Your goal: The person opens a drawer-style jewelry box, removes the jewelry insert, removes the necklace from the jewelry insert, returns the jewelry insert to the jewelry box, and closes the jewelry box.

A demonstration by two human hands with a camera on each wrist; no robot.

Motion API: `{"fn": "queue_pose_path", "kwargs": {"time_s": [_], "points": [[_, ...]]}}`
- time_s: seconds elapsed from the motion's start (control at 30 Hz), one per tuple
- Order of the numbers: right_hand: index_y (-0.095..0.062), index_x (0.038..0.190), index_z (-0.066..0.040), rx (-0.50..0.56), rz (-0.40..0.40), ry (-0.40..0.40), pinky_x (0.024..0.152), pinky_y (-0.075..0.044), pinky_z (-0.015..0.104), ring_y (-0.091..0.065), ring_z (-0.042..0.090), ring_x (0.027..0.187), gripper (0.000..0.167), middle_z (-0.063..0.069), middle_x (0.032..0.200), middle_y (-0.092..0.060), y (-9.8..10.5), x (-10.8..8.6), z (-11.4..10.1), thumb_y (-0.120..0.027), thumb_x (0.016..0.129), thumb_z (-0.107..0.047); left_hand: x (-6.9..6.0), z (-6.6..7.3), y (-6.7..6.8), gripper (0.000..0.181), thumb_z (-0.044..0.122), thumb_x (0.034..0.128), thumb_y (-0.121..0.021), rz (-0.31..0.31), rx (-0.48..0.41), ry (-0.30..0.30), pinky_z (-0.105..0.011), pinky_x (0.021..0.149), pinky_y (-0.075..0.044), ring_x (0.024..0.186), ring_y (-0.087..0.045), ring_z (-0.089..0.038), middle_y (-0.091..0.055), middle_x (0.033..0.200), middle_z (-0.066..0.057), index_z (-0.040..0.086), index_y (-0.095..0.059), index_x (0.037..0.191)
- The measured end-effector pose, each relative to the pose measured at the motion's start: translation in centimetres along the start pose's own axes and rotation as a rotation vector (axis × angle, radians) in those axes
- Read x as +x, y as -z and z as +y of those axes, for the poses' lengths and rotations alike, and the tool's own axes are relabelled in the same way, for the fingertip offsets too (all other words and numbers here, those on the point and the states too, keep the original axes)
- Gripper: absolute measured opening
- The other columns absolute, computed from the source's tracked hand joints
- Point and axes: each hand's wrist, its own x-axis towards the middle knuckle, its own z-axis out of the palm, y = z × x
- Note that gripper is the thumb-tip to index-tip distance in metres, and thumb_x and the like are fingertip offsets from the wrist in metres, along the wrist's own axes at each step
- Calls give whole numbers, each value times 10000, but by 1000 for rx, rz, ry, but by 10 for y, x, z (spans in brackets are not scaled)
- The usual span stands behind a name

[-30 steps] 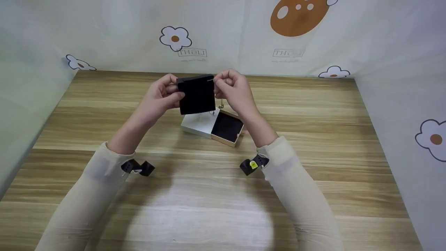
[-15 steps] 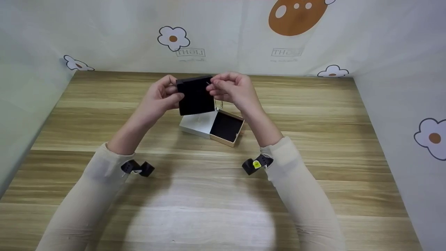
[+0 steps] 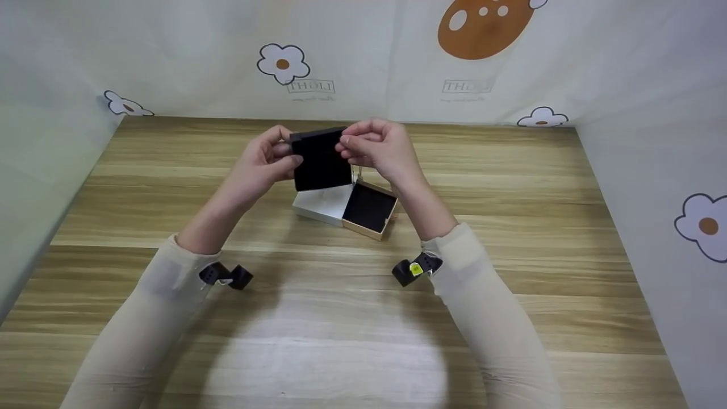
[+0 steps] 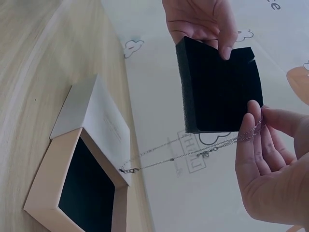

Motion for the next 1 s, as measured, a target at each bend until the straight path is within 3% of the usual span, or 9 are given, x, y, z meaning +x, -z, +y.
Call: {"fn": "queue_pose_path", "kwargs": {"time_s": [0.37, 0.67, 1.0], "points": [[-696, 878, -40, 31, 15, -2, 660, -610, 227, -726, 128, 678, 77, 58, 765, -757, 0, -1, -1, -696, 883, 37, 0, -3, 1, 138, -89, 928, -513, 6, 14, 10, -360, 905, -591, 1057, -669, -214, -672, 1185, -274, 27, -491, 999], [-689, 898, -23, 52, 16, -6, 670, -610, 227, -732, 137, 698, 51, 69, 779, -759, 2, -1, -3, -714, 876, 16, -3, -4, 2, 153, -97, 916, -518, 2, 35, 4, -246, 822, -577, 1012, -671, -171, -677, 1178, -280, 32, -495, 994], [-696, 907, -18, 73, 14, -15, 658, -606, 214, -731, 133, 695, 43, 76, 783, -760, 4, -3, -7, -720, 877, 0, -2, -5, 3, 135, -89, 922, -516, -13, 50, 21, -309, 880, -594, 1060, -684, -228, -670, 1212, -287, 16, -500, 1006]]}}
